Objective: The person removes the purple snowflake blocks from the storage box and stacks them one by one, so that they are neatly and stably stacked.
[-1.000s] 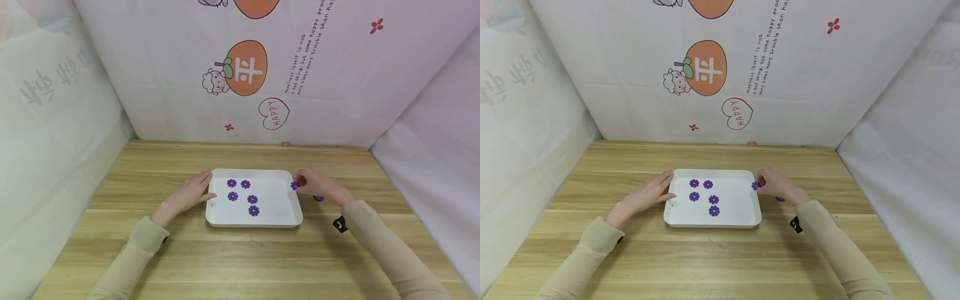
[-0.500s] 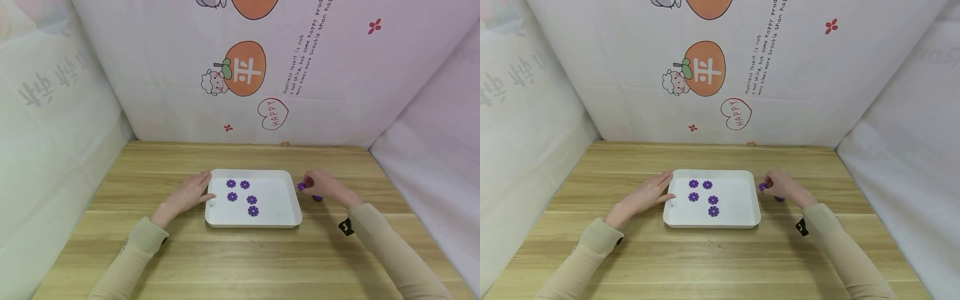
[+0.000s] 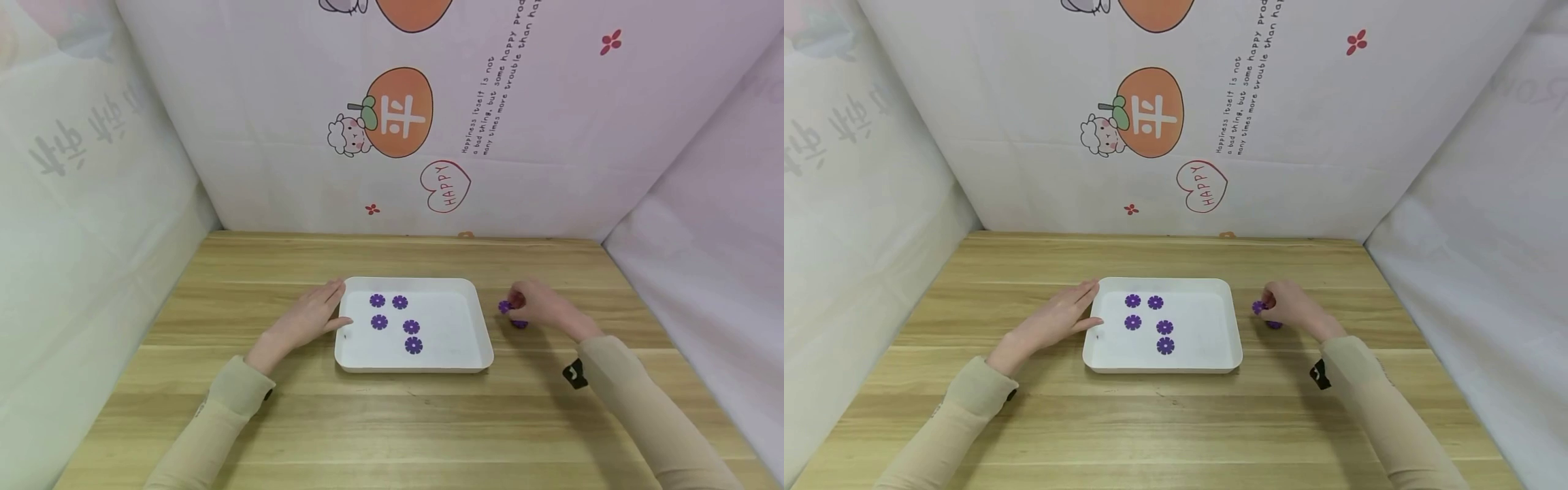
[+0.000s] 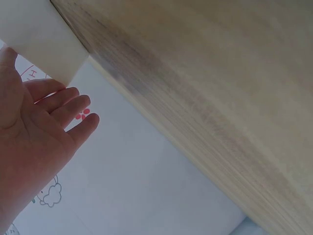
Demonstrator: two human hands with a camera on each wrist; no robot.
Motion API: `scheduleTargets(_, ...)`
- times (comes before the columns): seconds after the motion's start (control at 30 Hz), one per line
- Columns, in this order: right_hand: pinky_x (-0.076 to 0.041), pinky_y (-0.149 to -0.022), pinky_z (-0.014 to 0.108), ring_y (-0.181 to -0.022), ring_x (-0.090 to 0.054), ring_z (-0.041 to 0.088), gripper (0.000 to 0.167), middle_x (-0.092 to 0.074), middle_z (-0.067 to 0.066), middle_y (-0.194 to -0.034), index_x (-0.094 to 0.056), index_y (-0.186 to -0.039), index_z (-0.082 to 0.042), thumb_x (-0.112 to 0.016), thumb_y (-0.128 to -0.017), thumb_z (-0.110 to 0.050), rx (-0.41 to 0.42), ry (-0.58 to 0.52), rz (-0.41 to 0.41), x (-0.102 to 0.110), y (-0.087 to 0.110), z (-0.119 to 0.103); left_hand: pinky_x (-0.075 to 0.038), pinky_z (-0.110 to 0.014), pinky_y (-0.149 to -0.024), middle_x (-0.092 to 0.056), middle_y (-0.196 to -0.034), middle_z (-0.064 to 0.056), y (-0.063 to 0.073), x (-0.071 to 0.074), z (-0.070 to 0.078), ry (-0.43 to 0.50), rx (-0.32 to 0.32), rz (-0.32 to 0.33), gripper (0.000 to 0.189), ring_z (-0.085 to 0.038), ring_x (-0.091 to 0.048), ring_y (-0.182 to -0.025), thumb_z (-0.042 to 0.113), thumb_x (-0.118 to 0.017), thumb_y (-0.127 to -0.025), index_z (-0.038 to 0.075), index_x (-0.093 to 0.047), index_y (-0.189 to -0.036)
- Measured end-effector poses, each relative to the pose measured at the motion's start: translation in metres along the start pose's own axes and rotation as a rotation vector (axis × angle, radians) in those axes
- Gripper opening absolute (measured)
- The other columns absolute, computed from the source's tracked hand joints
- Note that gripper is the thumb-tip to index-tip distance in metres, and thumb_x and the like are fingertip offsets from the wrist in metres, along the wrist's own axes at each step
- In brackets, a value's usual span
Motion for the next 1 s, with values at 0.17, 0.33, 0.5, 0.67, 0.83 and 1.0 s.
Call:
scheduleTargets(0.17,-0.058,-0.073,0.038,-0.079,-0.063,0.021,0.022,-0.069,0.014,-0.087,-0.066,-0.095,0.005,-0.074,-0.083,-0.011,0.002,0.005,0.004,0.000,0.003,0.005,-0.034,-0.054,-0.121,-0.037,-0.156,-0.025,0.000,-0.001,0.000,0.006,0.004,-0.010,0.077,-0.039,-0.038,-0.146,0.048,-0.053,-0.100,-0.008,-0.035,-0.150)
scheduleTargets(0.33,-0.059,-0.073,0.039,-0.079,-0.063,0.021,0.023,-0.069,0.015,-0.087,-0.066,-0.095,0.006,-0.075,-0.083,-0.011,0.001,-0.004,0.001,-0.002,0.004,0.010,-0.034,-0.054,-0.121,-0.037,-0.156,-0.025,0.000,-0.001,0.000,0.000,0.003,-0.010,0.077,-0.038,-0.037,-0.146,0.048,-0.053,-0.100,-0.008,-0.035,-0.149)
scheduleTargets(0.5,-0.058,-0.074,0.039,-0.079,-0.063,0.020,0.022,-0.069,0.013,-0.086,-0.067,-0.093,0.005,-0.076,-0.082,-0.012,-0.013,0.006,0.007,-0.004,0.005,0.016,-0.033,-0.054,-0.121,-0.036,-0.157,-0.026,0.000,-0.002,0.000,0.012,0.010,-0.021,0.077,-0.039,-0.036,-0.146,0.047,-0.053,-0.100,-0.008,-0.034,-0.150)
scheduleTargets(0.67,-0.056,-0.071,0.037,-0.077,-0.061,0.019,0.021,-0.068,0.011,-0.083,-0.067,-0.090,0.004,-0.076,-0.082,-0.013,-0.009,0.026,0.014,-0.005,0.007,0.018,-0.033,-0.054,-0.121,-0.035,-0.157,-0.026,0.000,-0.002,0.000,0.014,0.015,-0.028,0.076,-0.040,-0.036,-0.146,0.047,-0.053,-0.100,-0.008,-0.034,-0.150)
scheduleTargets(0.83,-0.054,-0.068,0.036,-0.076,-0.059,0.020,0.022,-0.066,0.012,-0.082,-0.066,-0.092,0.005,-0.076,-0.083,-0.012,-0.028,0.019,0.003,-0.007,0.011,0.021,-0.032,-0.054,-0.122,-0.035,-0.157,-0.025,0.000,-0.002,0.000,0.017,0.015,-0.029,0.077,-0.038,-0.036,-0.147,0.048,-0.052,-0.100,-0.008,-0.033,-0.150)
scheduleTargets(1.0,-0.055,-0.068,0.036,-0.076,-0.061,0.021,0.022,-0.067,0.013,-0.083,-0.066,-0.092,0.005,-0.077,-0.082,-0.011,-0.019,0.029,0.016,-0.008,0.012,0.021,-0.032,-0.054,-0.122,-0.035,-0.157,-0.025,0.001,-0.001,0.001,0.021,0.020,-0.032,0.077,-0.039,-0.035,-0.147,0.048,-0.052,-0.100,-0.008,-0.033,-0.150)
Point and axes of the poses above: each hand's wrist, its own y-axis away from the middle knuckle, its own x-axis out of the back of the hand, z = x × y, the point moved 10 cm from there along -y, towards the middle knuckle
